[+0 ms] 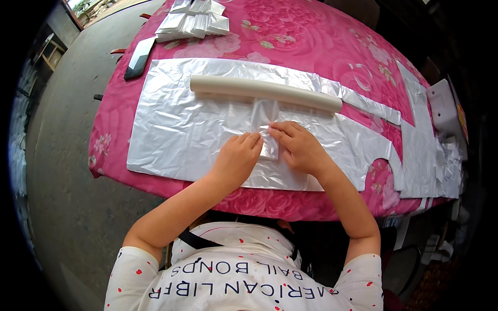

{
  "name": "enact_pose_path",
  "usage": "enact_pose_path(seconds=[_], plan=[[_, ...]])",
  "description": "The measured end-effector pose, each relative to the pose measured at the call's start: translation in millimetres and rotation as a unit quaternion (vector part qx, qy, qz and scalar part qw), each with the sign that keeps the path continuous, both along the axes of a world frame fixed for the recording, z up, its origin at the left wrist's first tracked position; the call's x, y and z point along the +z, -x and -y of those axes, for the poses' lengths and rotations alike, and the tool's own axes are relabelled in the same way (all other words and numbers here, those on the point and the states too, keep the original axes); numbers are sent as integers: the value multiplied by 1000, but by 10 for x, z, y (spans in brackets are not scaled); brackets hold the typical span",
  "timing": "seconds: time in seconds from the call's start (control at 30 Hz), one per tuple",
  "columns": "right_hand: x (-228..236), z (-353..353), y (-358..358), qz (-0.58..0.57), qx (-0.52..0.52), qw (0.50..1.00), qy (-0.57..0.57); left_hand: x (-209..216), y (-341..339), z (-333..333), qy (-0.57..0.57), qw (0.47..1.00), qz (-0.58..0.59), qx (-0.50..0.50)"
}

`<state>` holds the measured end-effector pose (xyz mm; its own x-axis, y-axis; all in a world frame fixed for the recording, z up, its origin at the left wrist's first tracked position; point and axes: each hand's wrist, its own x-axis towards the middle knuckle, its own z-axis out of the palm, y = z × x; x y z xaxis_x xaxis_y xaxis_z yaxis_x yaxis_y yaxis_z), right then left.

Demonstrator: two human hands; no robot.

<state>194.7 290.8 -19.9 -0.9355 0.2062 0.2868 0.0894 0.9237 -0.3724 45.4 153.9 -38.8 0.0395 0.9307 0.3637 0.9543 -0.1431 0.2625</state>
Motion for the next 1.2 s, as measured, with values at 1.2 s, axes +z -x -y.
enact_pose_path(seconds=[1.2], plan=[[126,125,118,210,-244,843,432,269,-45,149,127,933,300,156]])
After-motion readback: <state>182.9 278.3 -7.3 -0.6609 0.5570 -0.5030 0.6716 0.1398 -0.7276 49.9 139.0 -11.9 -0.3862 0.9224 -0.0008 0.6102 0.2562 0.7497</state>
